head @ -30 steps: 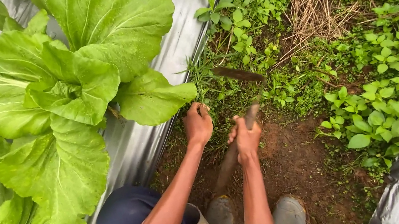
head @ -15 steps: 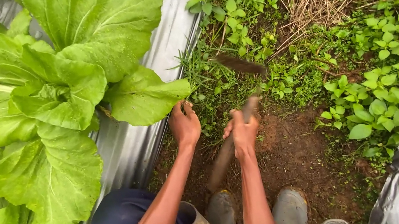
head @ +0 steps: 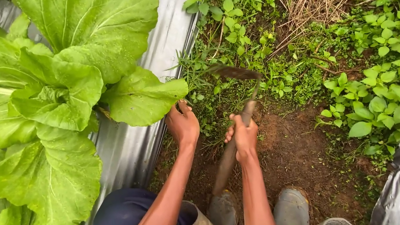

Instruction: The person uses a hoe to loosen soil and remove weeds from a garden bed between rows of leafy green vegetables. They repeatedly strike the ground, pull out weeds by hand, and clear the area along the plastic mulch.

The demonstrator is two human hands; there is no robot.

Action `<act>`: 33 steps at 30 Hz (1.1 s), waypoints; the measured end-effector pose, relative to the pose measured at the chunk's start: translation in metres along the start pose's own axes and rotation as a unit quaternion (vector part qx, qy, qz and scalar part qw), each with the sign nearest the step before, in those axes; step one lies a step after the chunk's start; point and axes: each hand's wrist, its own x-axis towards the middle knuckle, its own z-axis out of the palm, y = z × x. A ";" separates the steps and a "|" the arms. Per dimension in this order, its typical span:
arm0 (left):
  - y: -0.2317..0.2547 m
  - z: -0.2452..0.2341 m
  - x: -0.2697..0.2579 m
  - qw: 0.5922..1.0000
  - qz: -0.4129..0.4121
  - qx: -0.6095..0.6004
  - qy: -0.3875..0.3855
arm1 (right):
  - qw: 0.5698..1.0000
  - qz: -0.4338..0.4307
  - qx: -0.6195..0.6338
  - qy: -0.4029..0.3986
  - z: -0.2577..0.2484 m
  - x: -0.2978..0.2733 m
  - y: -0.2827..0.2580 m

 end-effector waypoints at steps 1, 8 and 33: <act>0.003 -0.005 -0.005 1.000 -0.001 0.002 0.001 | 1.000 0.002 0.000 -0.001 -0.004 0.004 0.006; 0.014 -0.012 -0.007 0.996 0.045 0.072 -0.005 | 0.997 0.055 -0.033 -0.045 -0.001 0.003 0.019; 0.051 -0.006 -0.039 0.977 0.142 0.130 -0.088 | 0.997 0.062 0.004 -0.043 -0.009 -0.001 0.025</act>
